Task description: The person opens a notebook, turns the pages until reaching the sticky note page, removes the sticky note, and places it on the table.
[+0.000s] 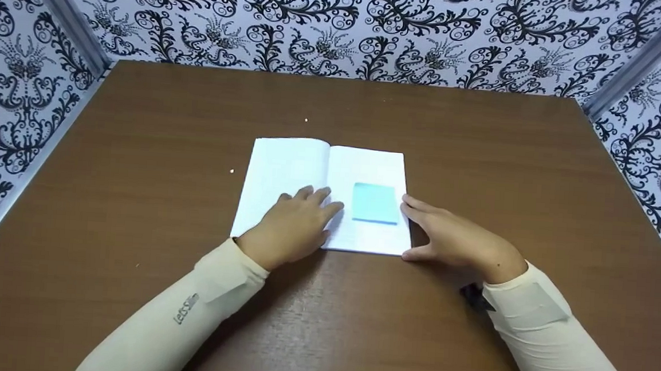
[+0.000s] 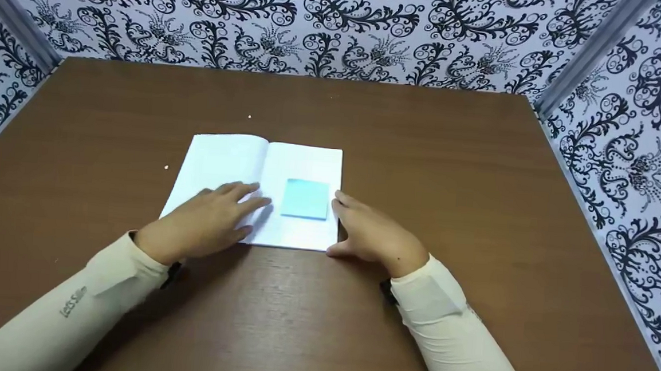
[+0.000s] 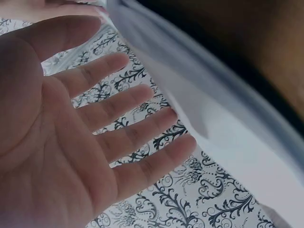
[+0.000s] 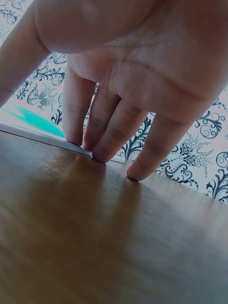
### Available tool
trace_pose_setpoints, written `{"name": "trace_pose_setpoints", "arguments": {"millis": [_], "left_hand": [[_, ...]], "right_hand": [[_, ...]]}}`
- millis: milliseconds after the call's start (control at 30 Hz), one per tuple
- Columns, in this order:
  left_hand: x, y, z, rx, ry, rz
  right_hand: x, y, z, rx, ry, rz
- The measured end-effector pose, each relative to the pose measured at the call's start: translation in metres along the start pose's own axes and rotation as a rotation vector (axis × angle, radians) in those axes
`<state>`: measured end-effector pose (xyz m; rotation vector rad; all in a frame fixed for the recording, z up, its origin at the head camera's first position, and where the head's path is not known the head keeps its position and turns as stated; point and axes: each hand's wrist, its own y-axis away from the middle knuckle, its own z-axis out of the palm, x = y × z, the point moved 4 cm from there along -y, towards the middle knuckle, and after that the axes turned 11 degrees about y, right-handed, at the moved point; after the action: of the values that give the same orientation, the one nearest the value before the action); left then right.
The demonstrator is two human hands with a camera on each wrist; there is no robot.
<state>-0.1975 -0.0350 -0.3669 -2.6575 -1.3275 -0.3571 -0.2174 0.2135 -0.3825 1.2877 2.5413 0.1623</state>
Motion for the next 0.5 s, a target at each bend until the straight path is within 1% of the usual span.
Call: {"name": "trace_pose_setpoints", "arguments": {"millis": [67,300,400,500], "left_hand": [[-0.0008,-0.0015,0.0025,-0.011,0.000,-0.008],[-0.0048,-0.0038,0.0100,-0.096,0.012,-0.051],[-0.0066,-0.0037,0.0106,-0.117,0.043,-0.074],[-0.0071,-0.0031,0.0103,-0.126,0.059,-0.088]], "right_hand": [[-0.0001,-0.0001,0.0004,0.004,0.004,-0.001],[0.0001,-0.0004,0.0014,-0.001,0.002,0.010],[0.0002,-0.0011,0.0007,-0.001,-0.008,0.013],[-0.0002,-0.0007,-0.0013,0.002,-0.013,0.033]]}}
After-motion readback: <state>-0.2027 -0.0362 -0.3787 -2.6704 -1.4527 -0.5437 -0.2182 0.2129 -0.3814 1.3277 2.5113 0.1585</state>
